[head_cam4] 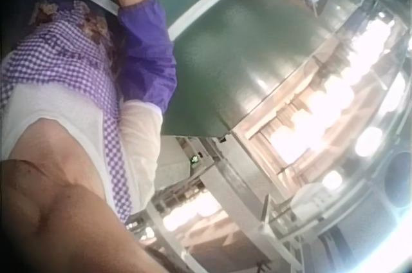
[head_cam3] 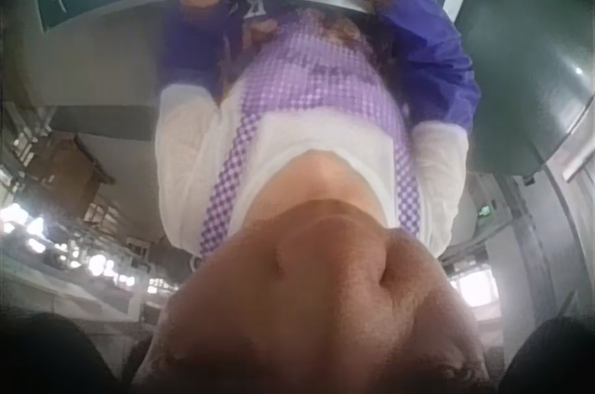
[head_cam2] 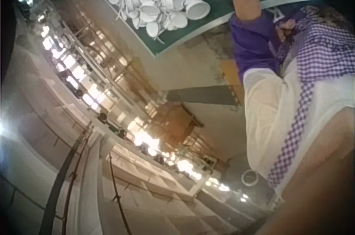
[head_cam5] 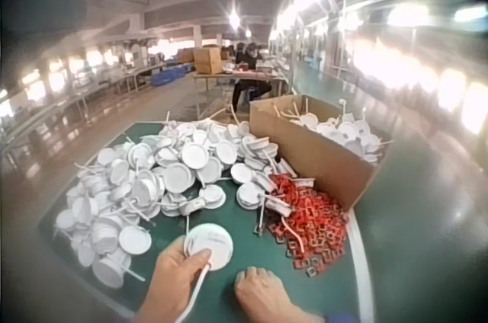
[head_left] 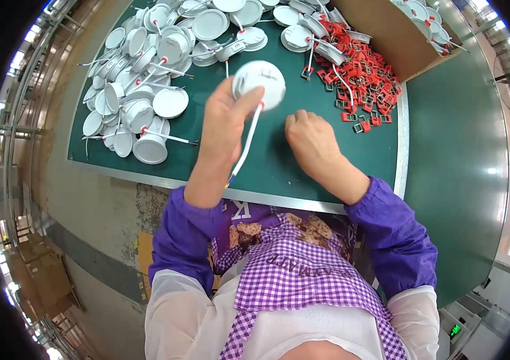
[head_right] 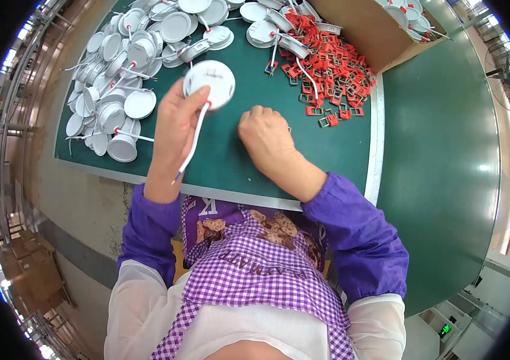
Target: The person assembles light fixtures by attaching clips to round light housings by hand.
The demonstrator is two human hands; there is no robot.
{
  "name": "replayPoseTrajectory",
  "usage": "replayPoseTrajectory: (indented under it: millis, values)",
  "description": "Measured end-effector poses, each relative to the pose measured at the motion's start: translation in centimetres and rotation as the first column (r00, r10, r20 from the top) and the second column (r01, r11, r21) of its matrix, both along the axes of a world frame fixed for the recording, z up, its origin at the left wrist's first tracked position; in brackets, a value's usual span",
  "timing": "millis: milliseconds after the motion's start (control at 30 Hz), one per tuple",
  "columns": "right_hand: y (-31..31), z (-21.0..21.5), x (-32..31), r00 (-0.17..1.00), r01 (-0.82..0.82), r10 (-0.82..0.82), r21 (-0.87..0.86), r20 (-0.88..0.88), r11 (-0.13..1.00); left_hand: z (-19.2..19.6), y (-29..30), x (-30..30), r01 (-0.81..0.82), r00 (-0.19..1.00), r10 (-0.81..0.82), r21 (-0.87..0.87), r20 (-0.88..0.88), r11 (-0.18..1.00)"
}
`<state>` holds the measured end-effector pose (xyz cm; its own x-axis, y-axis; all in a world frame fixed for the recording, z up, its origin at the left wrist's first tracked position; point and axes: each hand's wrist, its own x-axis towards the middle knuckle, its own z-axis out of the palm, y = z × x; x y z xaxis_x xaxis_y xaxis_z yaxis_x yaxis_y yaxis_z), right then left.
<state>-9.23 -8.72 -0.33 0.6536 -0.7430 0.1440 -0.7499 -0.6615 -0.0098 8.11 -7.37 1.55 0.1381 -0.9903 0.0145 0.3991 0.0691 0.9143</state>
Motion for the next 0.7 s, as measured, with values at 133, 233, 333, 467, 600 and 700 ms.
replayPoseTrajectory:
  millis: [133, 233, 333, 467, 600, 700]
  values:
    - [-1.2, 0.9, -2.2, 0.938, 0.075, -0.095, 0.072, 0.334, 0.995, 0.4, 3.1, -1.1, 0.124, 0.960, -0.083, 0.139, -0.268, 0.982]
    - [-0.4, 2.9, -3.6, 0.694, 0.130, -0.282, 0.271, 0.662, 0.954, 0.2, 4.5, -2.3, 0.119, 0.972, -0.078, 0.181, -0.221, 0.976]
    - [0.9, 4.6, -3.5, 0.519, 0.104, -0.442, 0.460, 0.731, 0.882, -0.4, 5.3, -3.2, 0.103, 0.960, -0.048, 0.187, -0.278, 0.977]
    - [2.2, 4.8, -3.7, 0.493, 0.112, -0.528, 0.551, 0.692, 0.827, -1.1, 5.5, -5.0, -0.026, 0.938, 0.080, 0.162, -0.338, 0.986]
    - [3.1, 3.8, -3.5, 0.465, 0.127, -0.481, 0.482, 0.743, 0.867, -1.3, 5.7, -6.4, -0.052, 0.924, 0.099, 0.136, -0.369, 0.989]
    - [3.6, 4.0, -3.4, 0.528, 0.130, -0.429, 0.430, 0.733, 0.893, -2.0, 6.0, -6.8, -0.127, 0.957, 0.149, 0.103, -0.250, 0.987]
